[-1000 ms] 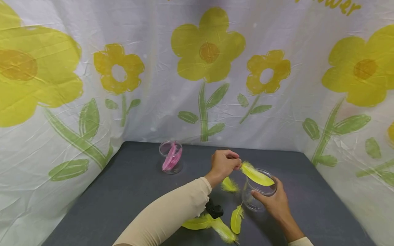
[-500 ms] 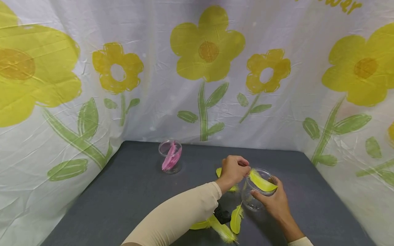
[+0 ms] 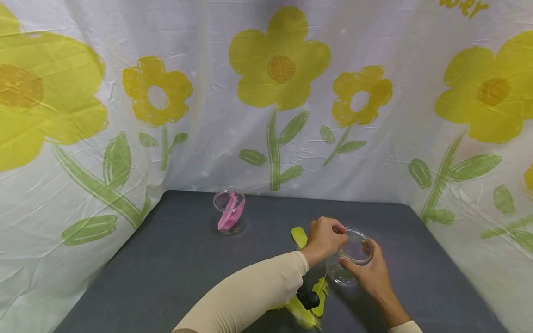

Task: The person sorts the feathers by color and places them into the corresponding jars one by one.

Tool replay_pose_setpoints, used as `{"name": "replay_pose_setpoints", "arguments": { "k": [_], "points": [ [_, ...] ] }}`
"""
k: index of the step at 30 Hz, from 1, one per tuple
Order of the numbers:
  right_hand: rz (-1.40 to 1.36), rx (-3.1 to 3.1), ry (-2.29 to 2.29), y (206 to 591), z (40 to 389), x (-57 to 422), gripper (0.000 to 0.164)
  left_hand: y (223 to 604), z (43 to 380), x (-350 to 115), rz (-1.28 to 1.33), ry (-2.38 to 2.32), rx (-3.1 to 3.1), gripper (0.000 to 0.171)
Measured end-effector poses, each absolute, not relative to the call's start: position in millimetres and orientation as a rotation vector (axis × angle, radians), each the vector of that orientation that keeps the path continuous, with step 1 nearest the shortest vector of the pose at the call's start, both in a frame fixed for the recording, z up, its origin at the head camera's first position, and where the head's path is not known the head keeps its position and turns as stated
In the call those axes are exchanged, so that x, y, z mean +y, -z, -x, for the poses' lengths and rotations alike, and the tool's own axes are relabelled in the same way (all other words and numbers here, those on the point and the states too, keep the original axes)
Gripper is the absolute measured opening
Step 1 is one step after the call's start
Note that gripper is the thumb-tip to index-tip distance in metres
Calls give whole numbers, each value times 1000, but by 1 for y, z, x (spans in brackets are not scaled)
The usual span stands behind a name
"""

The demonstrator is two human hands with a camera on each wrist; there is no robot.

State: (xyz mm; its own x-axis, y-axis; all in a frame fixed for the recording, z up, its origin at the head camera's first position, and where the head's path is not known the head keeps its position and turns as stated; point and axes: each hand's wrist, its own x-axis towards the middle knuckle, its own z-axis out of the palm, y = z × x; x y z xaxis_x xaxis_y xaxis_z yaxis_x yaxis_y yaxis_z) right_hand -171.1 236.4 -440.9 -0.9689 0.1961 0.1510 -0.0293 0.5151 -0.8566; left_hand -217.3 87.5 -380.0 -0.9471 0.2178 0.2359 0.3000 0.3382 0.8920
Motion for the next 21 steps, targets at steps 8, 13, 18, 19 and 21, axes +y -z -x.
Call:
{"name": "replay_pose_setpoints", "arguments": {
  "k": [8, 13, 18, 19, 21],
  "points": [
    [131, -2524, -1451, 439, 171, 234, 102, 382, 216, 81, 475, 1861, -2439, 11],
    [138, -2519, -1455, 441, 171, 232, 104, 381, 213, 71, 469, 2193, -2271, 10],
    [152, -2505, -1468, 441, 170, 232, 104, 377, 214, 52, 505, 2457, -2040, 11],
    [155, -2503, -1467, 441, 170, 233, 104, 376, 214, 47, 514, 2486, -2000, 12],
    [160, -2500, -1464, 441, 169, 233, 105, 375, 214, 38, 529, 2527, -1943, 13]
  ]
}}
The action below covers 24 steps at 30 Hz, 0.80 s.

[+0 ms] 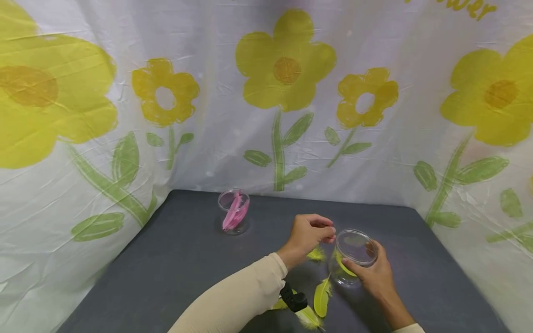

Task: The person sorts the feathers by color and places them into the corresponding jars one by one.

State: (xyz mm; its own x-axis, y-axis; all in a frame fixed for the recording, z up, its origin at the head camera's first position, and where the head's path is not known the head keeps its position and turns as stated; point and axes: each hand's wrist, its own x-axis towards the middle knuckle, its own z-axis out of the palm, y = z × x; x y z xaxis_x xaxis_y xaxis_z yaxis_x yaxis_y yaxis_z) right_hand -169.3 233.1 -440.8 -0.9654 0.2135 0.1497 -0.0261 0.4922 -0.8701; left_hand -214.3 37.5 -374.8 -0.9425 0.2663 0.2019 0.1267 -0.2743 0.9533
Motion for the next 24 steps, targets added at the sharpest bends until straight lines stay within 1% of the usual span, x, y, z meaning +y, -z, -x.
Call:
{"name": "replay_pose_setpoints", "arguments": {
  "k": [12, 17, 24],
  "points": [
    [170, -2512, -1461, 439, 167, 235, 109, 380, 210, -24, -448, -2478, 1805, 18],
    [181, -2523, -1457, 438, 167, 234, 110, 390, 203, -50, -382, -2474, 1867, 20],
    [174, -2519, -1457, 439, 166, 232, 109, 413, 184, -96, -225, -2410, 2022, 25]
  ]
}}
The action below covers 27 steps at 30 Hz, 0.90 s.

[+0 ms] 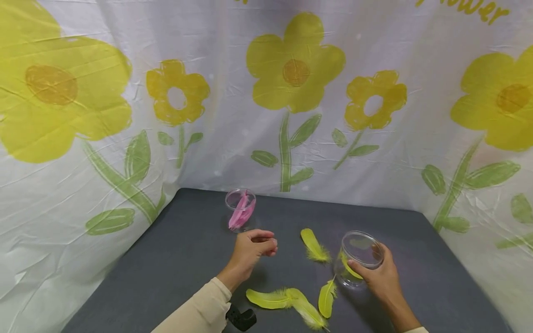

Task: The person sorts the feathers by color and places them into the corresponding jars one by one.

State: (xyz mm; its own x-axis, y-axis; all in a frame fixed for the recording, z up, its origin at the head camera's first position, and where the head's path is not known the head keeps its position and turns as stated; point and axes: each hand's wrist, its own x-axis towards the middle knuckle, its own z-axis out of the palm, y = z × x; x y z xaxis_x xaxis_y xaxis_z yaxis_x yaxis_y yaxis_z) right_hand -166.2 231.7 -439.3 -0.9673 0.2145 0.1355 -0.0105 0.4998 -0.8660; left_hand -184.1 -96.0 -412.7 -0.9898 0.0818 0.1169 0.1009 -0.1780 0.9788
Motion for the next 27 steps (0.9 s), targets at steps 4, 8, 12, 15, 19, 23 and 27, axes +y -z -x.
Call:
{"name": "replay_pose_setpoints", "arguments": {
  "k": [4, 8, 12, 15, 19, 23, 27],
  "points": [
    [170, -2514, -1470, 440, 167, 232, 110, 426, 175, -118, 118, 2325, -2049, 24],
    [161, -2519, -1478, 439, 167, 233, 111, 439, 166, -133, 15, 2300, -2077, 23],
    [165, -2538, -1486, 438, 166, 232, 112, 450, 155, -141, -52, 2272, -2119, 24],
    [169, -2541, -1498, 438, 166, 232, 112, 458, 147, -144, -73, 2203, -2186, 25],
    [179, -2551, -1497, 437, 165, 232, 113, 468, 138, -141, -99, 2109, -2284, 25],
    [189, -2562, -1484, 437, 165, 232, 114, 476, 131, -137, -142, 2040, -2364, 26],
    [193, -2557, -1478, 437, 166, 231, 115, 481, 127, -134, -182, 1981, -2416, 31]
  ]
}}
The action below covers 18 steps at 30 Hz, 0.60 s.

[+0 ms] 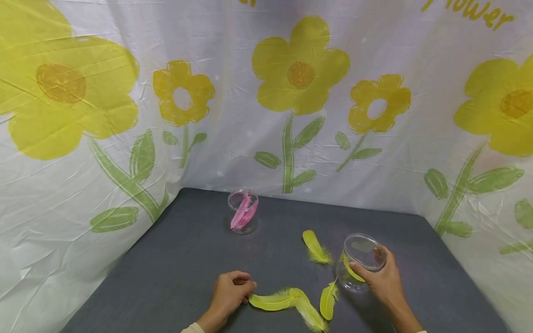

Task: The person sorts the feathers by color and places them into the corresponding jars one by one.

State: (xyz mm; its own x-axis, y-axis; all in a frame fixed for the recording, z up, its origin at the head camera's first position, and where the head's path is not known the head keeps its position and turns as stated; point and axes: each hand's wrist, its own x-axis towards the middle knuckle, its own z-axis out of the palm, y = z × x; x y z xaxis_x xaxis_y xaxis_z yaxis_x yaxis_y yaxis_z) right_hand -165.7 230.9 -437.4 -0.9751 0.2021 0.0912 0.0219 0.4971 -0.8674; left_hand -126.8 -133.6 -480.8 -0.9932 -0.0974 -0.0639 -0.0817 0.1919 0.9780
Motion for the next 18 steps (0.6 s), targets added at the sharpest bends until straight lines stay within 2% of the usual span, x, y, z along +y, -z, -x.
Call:
{"name": "replay_pose_setpoints", "arguments": {
  "k": [6, 18],
  "points": [
    [190, -2566, -1480, 438, 166, 231, 115, 481, 122, -135, -172, 1973, -2408, 34],
    [195, -2575, -1481, 437, 165, 232, 117, 485, 118, -132, -159, 2088, -2358, 28]
  ]
}}
